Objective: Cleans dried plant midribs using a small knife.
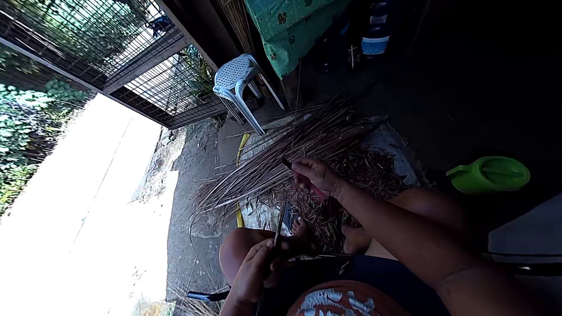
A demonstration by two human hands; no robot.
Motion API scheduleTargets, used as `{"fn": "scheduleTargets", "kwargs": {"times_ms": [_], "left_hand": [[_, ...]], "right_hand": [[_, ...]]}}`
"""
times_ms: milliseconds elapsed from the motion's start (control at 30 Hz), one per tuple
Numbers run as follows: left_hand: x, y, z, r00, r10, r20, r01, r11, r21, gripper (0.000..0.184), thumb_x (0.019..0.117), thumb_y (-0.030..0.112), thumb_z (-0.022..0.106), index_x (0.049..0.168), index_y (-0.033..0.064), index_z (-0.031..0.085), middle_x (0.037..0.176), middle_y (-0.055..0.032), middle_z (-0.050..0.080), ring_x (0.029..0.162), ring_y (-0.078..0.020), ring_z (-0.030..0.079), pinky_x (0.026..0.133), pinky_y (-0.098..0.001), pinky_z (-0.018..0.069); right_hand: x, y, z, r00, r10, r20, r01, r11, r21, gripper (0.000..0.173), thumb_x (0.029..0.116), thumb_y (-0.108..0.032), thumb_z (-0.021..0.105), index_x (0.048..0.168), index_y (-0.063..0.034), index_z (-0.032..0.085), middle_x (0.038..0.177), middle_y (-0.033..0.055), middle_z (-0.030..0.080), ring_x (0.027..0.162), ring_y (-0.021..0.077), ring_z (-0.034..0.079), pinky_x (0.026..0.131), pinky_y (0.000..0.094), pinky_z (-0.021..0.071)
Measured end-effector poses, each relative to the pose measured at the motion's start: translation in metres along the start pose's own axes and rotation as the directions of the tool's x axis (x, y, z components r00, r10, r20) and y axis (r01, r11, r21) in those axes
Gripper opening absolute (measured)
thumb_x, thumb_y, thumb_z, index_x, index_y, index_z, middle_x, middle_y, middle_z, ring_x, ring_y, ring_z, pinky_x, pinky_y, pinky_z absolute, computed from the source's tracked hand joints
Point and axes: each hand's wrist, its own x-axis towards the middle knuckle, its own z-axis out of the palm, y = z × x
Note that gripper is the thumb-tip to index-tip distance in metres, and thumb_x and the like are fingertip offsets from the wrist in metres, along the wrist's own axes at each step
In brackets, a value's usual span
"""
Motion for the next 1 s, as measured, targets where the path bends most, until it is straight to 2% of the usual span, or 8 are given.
{"fn": "scheduleTargets", "kwargs": {"times_ms": [67, 200, 267, 600, 733, 800, 900, 1000], "left_hand": [[0.000, -0.002, -0.001, 1.000, 0.025, -0.018, -0.025, 1.000, 0.004, 0.044, 0.1092, 0.041, 0.044, 0.119, 0.0041, 0.066, 0.066, 0.0012, 0.051, 0.047, -0.0042, 0.046, 0.043, -0.0181, 0.0405], [0.005, -0.003, -0.002, 0.992, 0.080, -0.098, -0.072, 0.995, 0.074, 0.039, 0.1081, 0.039, 0.049, 0.113, 0.0036, 0.066, 0.069, -0.0003, 0.054, 0.048, -0.0054, 0.049, 0.044, -0.0195, 0.0449], [0.007, -0.002, 0.000, 0.986, 0.093, -0.142, -0.075, 0.989, 0.130, 0.038, 0.1080, 0.038, 0.049, 0.109, 0.0040, 0.066, 0.068, -0.0003, 0.053, 0.047, -0.0051, 0.048, 0.043, -0.0192, 0.0436], [-0.003, -0.004, 0.003, 0.993, 0.071, -0.099, -0.052, 0.982, 0.179, 0.039, 0.1075, 0.040, 0.051, 0.110, 0.0045, 0.067, 0.066, -0.0005, 0.053, 0.046, -0.0047, 0.047, 0.042, -0.0182, 0.0418], [-0.003, -0.006, -0.001, 0.991, 0.072, -0.115, -0.051, 0.982, 0.180, 0.039, 0.1081, 0.039, 0.049, 0.113, 0.0043, 0.067, 0.067, -0.0014, 0.056, 0.047, -0.0063, 0.051, 0.044, -0.0196, 0.0459], [-0.001, -0.006, -0.003, 0.993, 0.055, -0.103, -0.040, 0.990, 0.135, 0.042, 0.1083, 0.039, 0.048, 0.119, 0.0041, 0.067, 0.070, -0.0016, 0.058, 0.049, -0.0061, 0.053, 0.046, -0.0199, 0.0484], [-0.003, -0.010, -0.006, 0.999, 0.000, -0.032, 0.003, 0.998, 0.068, 0.042, 0.1091, 0.039, 0.046, 0.124, 0.0043, 0.066, 0.078, -0.0045, 0.064, 0.057, -0.0090, 0.060, 0.054, -0.0233, 0.0549], [-0.007, -0.018, -0.006, 0.998, -0.046, -0.044, 0.047, 0.998, 0.037, 0.035, 0.1090, 0.036, 0.046, 0.110, 0.0065, 0.065, 0.078, -0.0045, 0.064, 0.057, -0.0097, 0.062, 0.054, -0.0239, 0.0555]], "right_hand": [[0.000, -0.003, -0.002, 0.999, 0.026, 0.026, -0.025, 1.000, -0.006, 0.023, 0.1097, -0.020, 0.048, 0.112, -0.0023, 0.062, 0.072, 0.0064, 0.065, 0.055, 0.0100, 0.060, 0.051, 0.0208, 0.0509], [-0.015, 0.001, 0.016, 0.948, 0.167, 0.269, -0.116, 0.974, -0.195, 0.023, 0.1084, -0.023, 0.052, 0.112, -0.0038, 0.063, 0.076, 0.0022, 0.066, 0.057, 0.0079, 0.061, 0.053, 0.0210, 0.0517], [-0.020, 0.004, 0.023, 0.937, 0.196, 0.290, -0.121, 0.959, -0.256, 0.024, 0.1085, -0.024, 0.051, 0.110, -0.0036, 0.064, 0.075, 0.0015, 0.065, 0.056, 0.0076, 0.060, 0.053, 0.0212, 0.0513], [-0.002, -0.020, -0.009, 0.993, 0.073, -0.088, -0.077, 0.996, -0.034, 0.023, 0.1098, -0.020, 0.049, 0.112, -0.0014, 0.063, 0.072, 0.0052, 0.062, 0.052, 0.0090, 0.057, 0.049, 0.0198, 0.0496], [-0.007, -0.016, -0.002, 0.989, 0.119, 0.093, -0.120, 0.993, 0.011, 0.025, 0.1094, -0.020, 0.049, 0.122, -0.0026, 0.062, 0.075, 0.0070, 0.065, 0.056, 0.0105, 0.061, 0.051, 0.0207, 0.0516], [-0.012, -0.009, 0.008, 0.980, 0.133, 0.147, -0.142, 0.989, 0.051, 0.022, 0.1092, -0.019, 0.049, 0.116, -0.0030, 0.062, 0.074, 0.0050, 0.066, 0.057, 0.0088, 0.062, 0.052, 0.0191, 0.0518], [-0.010, -0.009, 0.006, 0.994, 0.105, 0.009, -0.105, 0.988, 0.112, 0.022, 0.1100, -0.019, 0.047, 0.112, -0.0022, 0.062, 0.072, 0.0047, 0.063, 0.054, 0.0082, 0.059, 0.051, 0.0190, 0.0502], [-0.003, -0.015, -0.002, 0.990, 0.080, -0.113, -0.064, 0.988, 0.140, 0.023, 0.1108, -0.021, 0.046, 0.113, -0.0030, 0.060, 0.071, 0.0067, 0.063, 0.051, 0.0102, 0.058, 0.048, 0.0207, 0.0506]]}}
